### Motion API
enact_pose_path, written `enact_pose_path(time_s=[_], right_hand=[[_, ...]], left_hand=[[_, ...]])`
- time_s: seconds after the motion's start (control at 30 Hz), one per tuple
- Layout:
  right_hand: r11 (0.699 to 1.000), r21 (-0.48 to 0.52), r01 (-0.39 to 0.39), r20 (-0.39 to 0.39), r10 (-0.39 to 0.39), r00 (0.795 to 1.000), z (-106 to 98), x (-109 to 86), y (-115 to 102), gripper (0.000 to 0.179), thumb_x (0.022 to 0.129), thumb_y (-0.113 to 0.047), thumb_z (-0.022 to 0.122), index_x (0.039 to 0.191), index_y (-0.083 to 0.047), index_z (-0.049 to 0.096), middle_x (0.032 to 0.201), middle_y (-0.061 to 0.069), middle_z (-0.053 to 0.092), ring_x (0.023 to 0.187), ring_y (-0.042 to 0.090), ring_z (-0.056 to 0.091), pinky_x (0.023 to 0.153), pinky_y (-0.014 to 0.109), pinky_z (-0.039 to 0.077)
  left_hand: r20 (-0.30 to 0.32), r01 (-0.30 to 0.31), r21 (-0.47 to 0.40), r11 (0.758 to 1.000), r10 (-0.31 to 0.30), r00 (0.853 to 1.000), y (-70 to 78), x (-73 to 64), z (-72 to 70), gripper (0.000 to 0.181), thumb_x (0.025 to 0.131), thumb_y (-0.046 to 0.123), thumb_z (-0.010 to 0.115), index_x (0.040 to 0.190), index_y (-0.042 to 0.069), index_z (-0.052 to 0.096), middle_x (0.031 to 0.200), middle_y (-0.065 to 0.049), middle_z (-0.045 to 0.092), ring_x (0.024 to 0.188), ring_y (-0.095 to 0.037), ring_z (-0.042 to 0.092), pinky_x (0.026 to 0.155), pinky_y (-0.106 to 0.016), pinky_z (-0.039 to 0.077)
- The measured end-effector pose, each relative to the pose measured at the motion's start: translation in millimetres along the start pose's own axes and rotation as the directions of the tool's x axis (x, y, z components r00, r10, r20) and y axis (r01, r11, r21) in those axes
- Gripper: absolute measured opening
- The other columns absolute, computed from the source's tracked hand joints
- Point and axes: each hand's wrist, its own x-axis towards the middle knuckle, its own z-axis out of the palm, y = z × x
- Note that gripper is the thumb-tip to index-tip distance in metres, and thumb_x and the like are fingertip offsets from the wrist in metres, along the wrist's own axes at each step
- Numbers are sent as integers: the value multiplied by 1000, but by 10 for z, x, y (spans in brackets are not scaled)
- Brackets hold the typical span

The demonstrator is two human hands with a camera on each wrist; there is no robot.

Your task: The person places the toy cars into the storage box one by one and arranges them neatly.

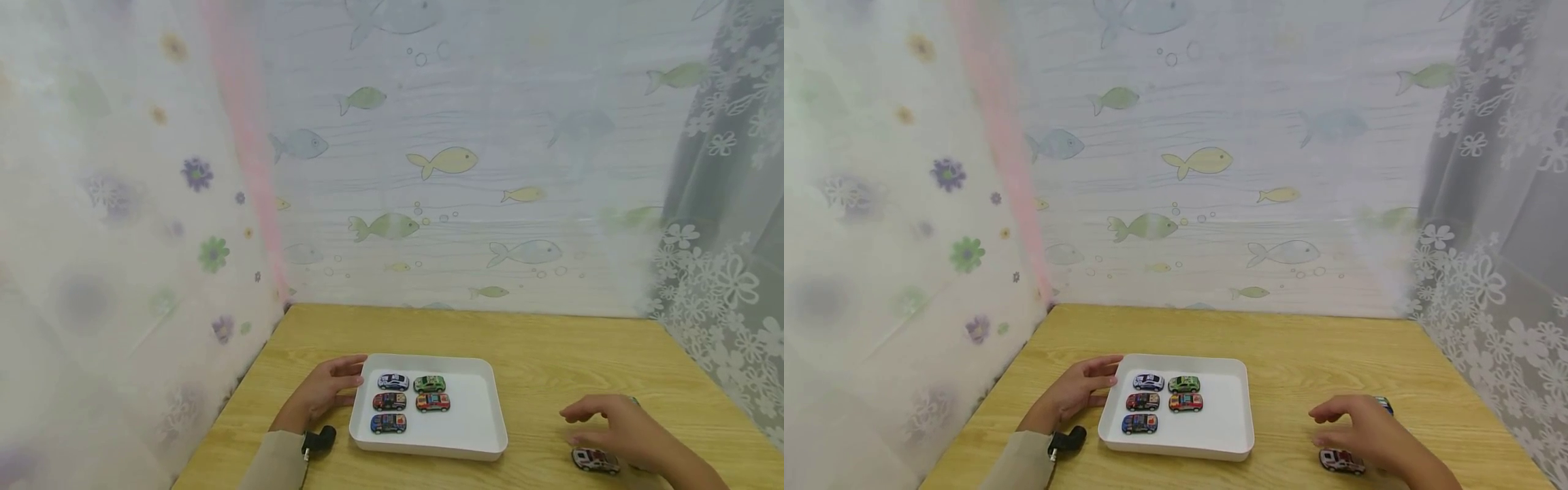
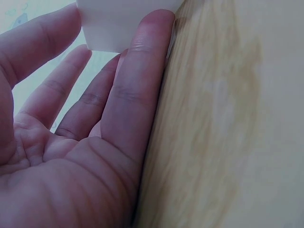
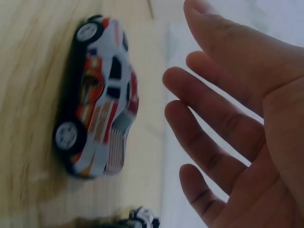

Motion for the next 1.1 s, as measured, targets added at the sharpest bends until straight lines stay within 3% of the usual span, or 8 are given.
enact_pose_path(time_s=[0.5,0.6,0.7,0.8,0.97,1.1], right_hand=[[999,3,36,80,-37,996,-95,-185,242,39,87,-36,83,117,-12,77,114,-1,76,101,0,65,77,24,58],[999,47,12,122,-18,992,-113,-207,250,41,87,-34,83,119,-10,76,114,1,75,101,1,66,76,24,58],[988,142,-61,179,35,983,-123,-243,250,41,87,-28,84,121,-7,75,114,6,73,99,2,66,75,24,58],[973,205,-104,207,61,976,-115,-273,247,36,88,-23,83,120,-7,75,112,2,71,95,1,66,72,23,58],[982,189,-4,167,-28,986,-78,-258,235,17,88,-17,82,105,-18,81,97,-9,73,79,-1,62,59,24,51],[985,170,9,150,-35,988,-54,-222,208,11,85,-20,84,96,-22,83,86,-10,70,73,-2,57,57,22,47]], left_hand=[[4,-2,12,1000,2,1000,3,0,-3,56,99,16,71,153,14,52,157,-22,48,126,-30,64,93,-46,61],[1,-1,13,1000,1,1000,-4,-1,-5,57,99,16,71,153,14,52,157,-22,48,127,-30,64,93,-46,61],[-1,6,7,1000,-6,1000,7,-4,5,57,99,16,71,153,14,52,157,-22,48,126,-29,64,94,-46,61],[1,6,1,1000,-6,1000,19,-10,14,57,100,15,70,153,14,51,157,-22,48,126,-29,65,94,-46,61],[-1,5,-3,1000,-5,1000,16,-10,12,57,99,15,71,153,15,52,157,-21,48,125,-28,65,94,-45,61],[-3,4,-1,1000,-4,1000,6,-4,-4,58,99,16,71,153,15,52,157,-21,48,125,-27,65,94,-45,61]])
